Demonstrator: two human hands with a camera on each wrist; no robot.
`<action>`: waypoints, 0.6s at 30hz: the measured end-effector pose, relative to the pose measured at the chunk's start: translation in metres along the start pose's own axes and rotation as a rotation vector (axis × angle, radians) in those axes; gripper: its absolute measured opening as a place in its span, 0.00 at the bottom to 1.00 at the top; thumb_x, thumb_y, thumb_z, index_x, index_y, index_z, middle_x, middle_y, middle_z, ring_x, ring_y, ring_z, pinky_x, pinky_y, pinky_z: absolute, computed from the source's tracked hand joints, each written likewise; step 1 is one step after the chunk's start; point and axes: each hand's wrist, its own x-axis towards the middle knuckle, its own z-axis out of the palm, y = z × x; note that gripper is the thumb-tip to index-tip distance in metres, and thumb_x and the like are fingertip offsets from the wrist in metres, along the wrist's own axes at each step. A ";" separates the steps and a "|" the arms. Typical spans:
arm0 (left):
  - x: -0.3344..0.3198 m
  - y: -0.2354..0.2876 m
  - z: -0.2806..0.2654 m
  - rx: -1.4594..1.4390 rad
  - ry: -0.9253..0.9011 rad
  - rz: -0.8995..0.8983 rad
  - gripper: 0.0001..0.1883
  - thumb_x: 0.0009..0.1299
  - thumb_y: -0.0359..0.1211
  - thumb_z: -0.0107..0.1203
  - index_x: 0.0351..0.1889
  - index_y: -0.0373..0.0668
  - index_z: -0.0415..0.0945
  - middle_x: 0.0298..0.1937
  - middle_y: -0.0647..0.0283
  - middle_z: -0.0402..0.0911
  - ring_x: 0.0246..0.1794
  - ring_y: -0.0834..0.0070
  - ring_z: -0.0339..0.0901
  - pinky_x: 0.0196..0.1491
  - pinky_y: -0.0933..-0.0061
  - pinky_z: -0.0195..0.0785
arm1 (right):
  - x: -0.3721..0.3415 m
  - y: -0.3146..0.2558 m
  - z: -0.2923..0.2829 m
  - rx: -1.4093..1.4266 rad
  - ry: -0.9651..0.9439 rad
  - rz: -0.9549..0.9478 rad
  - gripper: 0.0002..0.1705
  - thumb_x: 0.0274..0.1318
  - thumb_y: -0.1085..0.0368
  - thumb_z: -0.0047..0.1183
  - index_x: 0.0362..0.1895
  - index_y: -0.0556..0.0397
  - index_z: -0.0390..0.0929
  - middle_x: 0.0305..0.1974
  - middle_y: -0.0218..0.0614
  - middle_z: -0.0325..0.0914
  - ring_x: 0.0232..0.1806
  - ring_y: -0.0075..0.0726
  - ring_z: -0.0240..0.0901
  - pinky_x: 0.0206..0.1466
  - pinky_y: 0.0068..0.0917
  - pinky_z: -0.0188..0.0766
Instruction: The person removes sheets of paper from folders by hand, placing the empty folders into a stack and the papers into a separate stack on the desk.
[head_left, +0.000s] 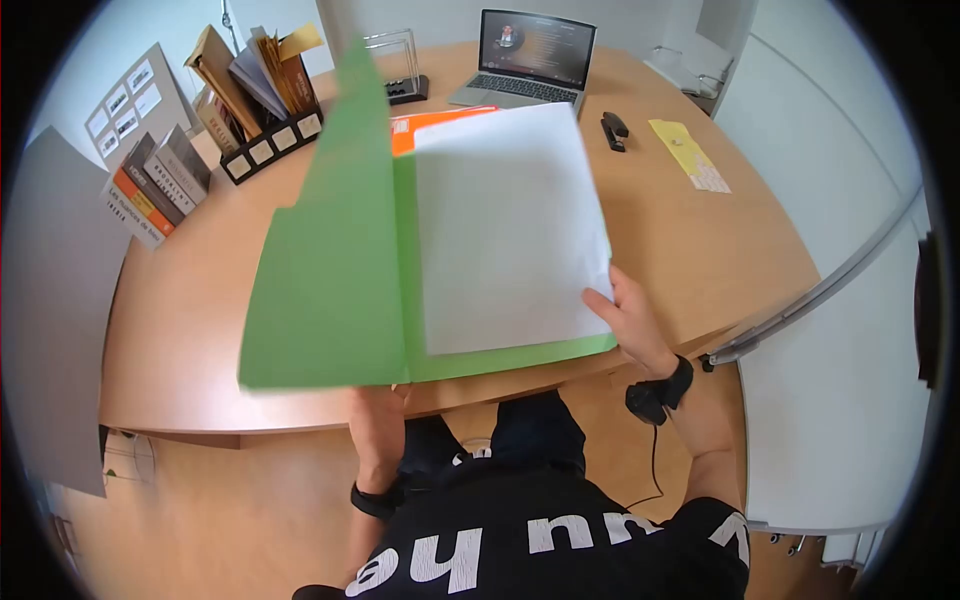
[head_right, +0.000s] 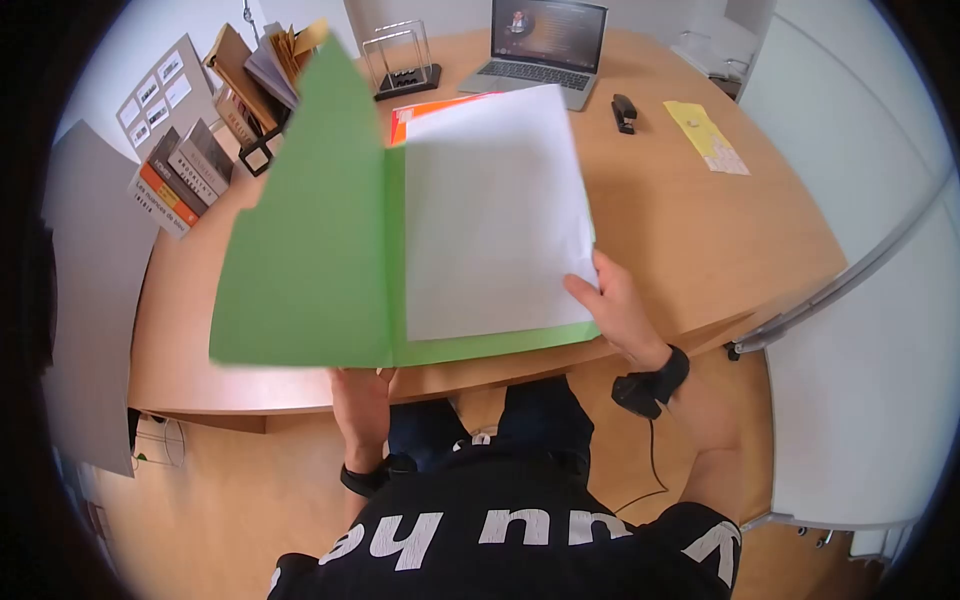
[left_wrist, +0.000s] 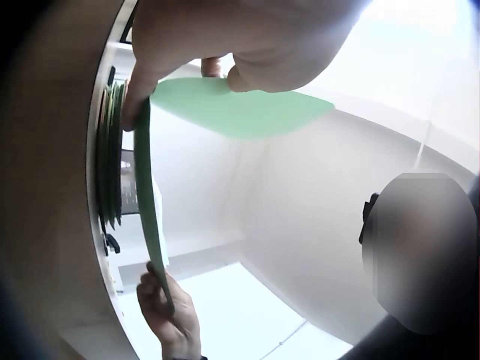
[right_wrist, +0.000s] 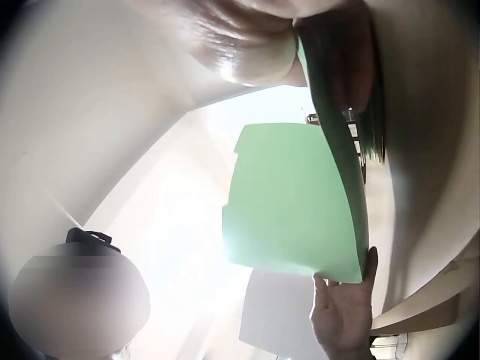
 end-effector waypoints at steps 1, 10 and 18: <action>0.001 0.001 -0.009 -0.137 -0.011 -0.103 0.23 0.69 0.35 0.42 0.61 0.40 0.54 0.56 0.58 0.64 0.54 0.64 0.64 0.53 0.60 0.61 | -0.006 0.001 -0.002 0.001 -0.009 0.010 0.17 0.55 0.70 0.44 0.50 0.63 0.64 0.41 0.32 0.72 0.40 0.19 0.66 0.44 0.20 0.64; 0.011 0.022 0.041 0.413 0.049 0.038 0.25 0.63 0.19 0.44 0.59 0.36 0.56 0.43 0.59 0.74 0.39 0.77 0.73 0.42 0.79 0.65 | -0.048 0.001 -0.002 -0.317 0.222 -0.132 0.12 0.59 0.67 0.41 0.42 0.63 0.69 0.22 0.19 0.62 0.25 0.14 0.54 0.28 0.18 0.57; 0.040 0.102 -0.060 0.743 0.263 0.236 0.24 0.64 0.21 0.41 0.60 0.38 0.58 0.47 0.57 0.73 0.43 0.76 0.71 0.45 0.78 0.64 | -0.019 -0.002 -0.135 -0.170 0.624 0.252 0.14 0.55 0.60 0.45 0.41 0.56 0.69 0.23 0.23 0.66 0.17 0.13 0.56 0.14 0.14 0.52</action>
